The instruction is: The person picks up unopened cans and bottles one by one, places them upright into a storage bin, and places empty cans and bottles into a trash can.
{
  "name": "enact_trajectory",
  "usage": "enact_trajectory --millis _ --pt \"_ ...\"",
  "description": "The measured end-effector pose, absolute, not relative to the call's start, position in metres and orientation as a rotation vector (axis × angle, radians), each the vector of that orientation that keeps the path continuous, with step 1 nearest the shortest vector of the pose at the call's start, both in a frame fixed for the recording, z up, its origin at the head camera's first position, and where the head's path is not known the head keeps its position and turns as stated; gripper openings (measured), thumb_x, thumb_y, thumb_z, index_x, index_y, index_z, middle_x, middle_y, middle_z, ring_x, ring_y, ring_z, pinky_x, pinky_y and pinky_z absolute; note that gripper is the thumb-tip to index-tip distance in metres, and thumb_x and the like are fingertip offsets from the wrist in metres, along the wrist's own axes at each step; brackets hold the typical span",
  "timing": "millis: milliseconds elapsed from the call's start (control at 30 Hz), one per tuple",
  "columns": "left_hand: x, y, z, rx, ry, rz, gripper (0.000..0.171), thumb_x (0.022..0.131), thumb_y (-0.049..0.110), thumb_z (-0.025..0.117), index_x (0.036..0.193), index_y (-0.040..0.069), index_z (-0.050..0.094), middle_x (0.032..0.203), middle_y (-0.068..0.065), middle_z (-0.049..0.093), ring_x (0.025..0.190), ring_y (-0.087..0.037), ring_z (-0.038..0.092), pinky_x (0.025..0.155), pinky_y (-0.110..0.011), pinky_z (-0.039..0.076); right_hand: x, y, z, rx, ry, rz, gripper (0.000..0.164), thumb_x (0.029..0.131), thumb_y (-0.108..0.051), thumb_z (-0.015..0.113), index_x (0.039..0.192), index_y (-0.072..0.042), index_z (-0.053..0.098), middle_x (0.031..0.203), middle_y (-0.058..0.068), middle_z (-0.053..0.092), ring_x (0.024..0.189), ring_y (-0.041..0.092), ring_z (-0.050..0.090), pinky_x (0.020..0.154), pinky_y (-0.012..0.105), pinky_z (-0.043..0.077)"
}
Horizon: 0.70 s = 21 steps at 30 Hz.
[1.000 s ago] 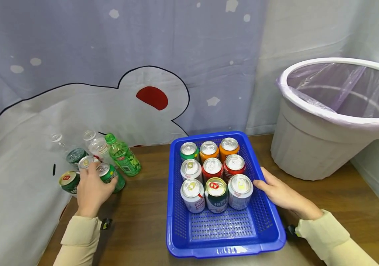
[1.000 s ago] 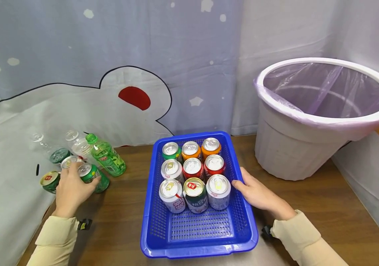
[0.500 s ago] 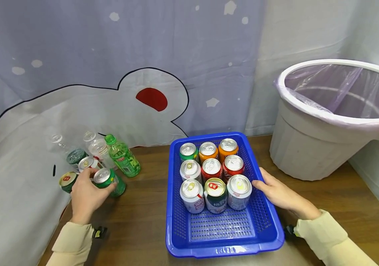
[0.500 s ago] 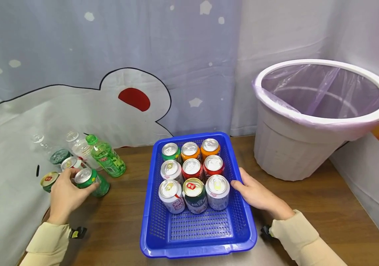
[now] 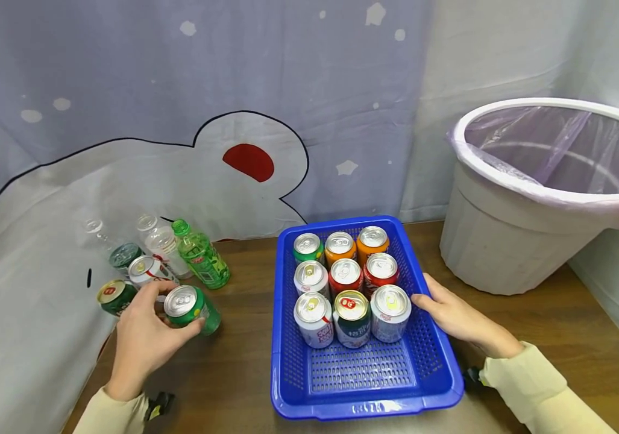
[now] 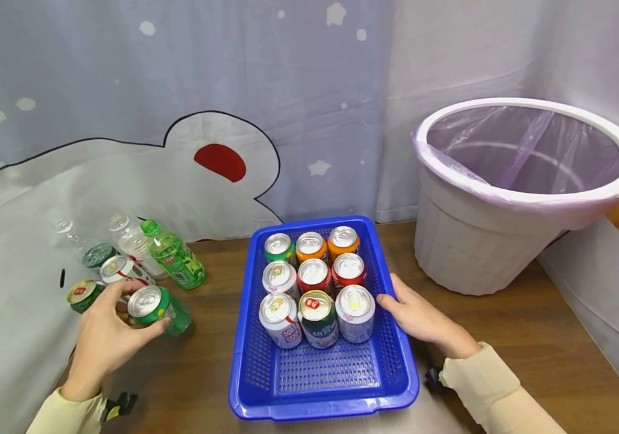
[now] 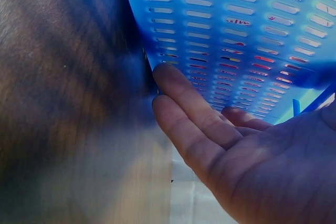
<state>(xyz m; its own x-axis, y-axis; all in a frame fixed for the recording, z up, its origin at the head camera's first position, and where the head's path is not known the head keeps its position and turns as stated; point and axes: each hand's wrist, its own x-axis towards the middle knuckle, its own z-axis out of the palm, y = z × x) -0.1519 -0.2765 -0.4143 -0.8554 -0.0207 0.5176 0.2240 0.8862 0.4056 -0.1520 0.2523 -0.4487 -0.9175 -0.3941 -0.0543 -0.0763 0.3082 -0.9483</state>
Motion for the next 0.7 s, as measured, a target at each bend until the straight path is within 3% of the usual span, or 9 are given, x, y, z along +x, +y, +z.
enact_trajectory --millis 200,433,700 --pt "-0.134 -0.248 -0.392 -0.322 -2.467 -0.739 0.073 0.05 0.023 0.1 0.114 0.015 0.066 0.1 0.006 0.065 0.079 -0.002 0.057 0.063 -0.009 0.047 -0.152 0.252 -0.448 -0.424 2.313 -1.634 0.057 0.108 -0.012 0.041 0.157 0.005 0.018 0.145 0.041 0.04 0.107 0.037 0.071 0.077 0.043 0.064" --pt "-0.12 -0.215 -0.366 -0.565 -2.422 -0.852 0.074 0.049 0.021 0.1 0.113 0.021 0.064 0.097 0.015 0.061 0.079 0.0 0.059 0.064 -0.011 0.05 -0.153 0.252 -0.447 -0.448 2.296 -1.649 0.057 0.108 -0.011 0.04 0.158 0.006 0.017 0.145 0.041 0.04 0.108 0.038 0.07 0.078 0.044 0.064" --pt "-0.11 -0.171 -0.346 -0.835 -2.417 -1.01 0.074 0.05 0.024 0.098 0.114 0.024 0.062 0.103 0.016 0.06 0.083 -0.004 0.061 0.065 -0.017 0.053 -0.152 0.253 -0.447 -0.438 2.284 -1.661 0.055 0.108 -0.01 0.04 0.156 0.006 0.019 0.144 0.041 0.041 0.108 0.038 0.07 0.078 0.044 0.064"
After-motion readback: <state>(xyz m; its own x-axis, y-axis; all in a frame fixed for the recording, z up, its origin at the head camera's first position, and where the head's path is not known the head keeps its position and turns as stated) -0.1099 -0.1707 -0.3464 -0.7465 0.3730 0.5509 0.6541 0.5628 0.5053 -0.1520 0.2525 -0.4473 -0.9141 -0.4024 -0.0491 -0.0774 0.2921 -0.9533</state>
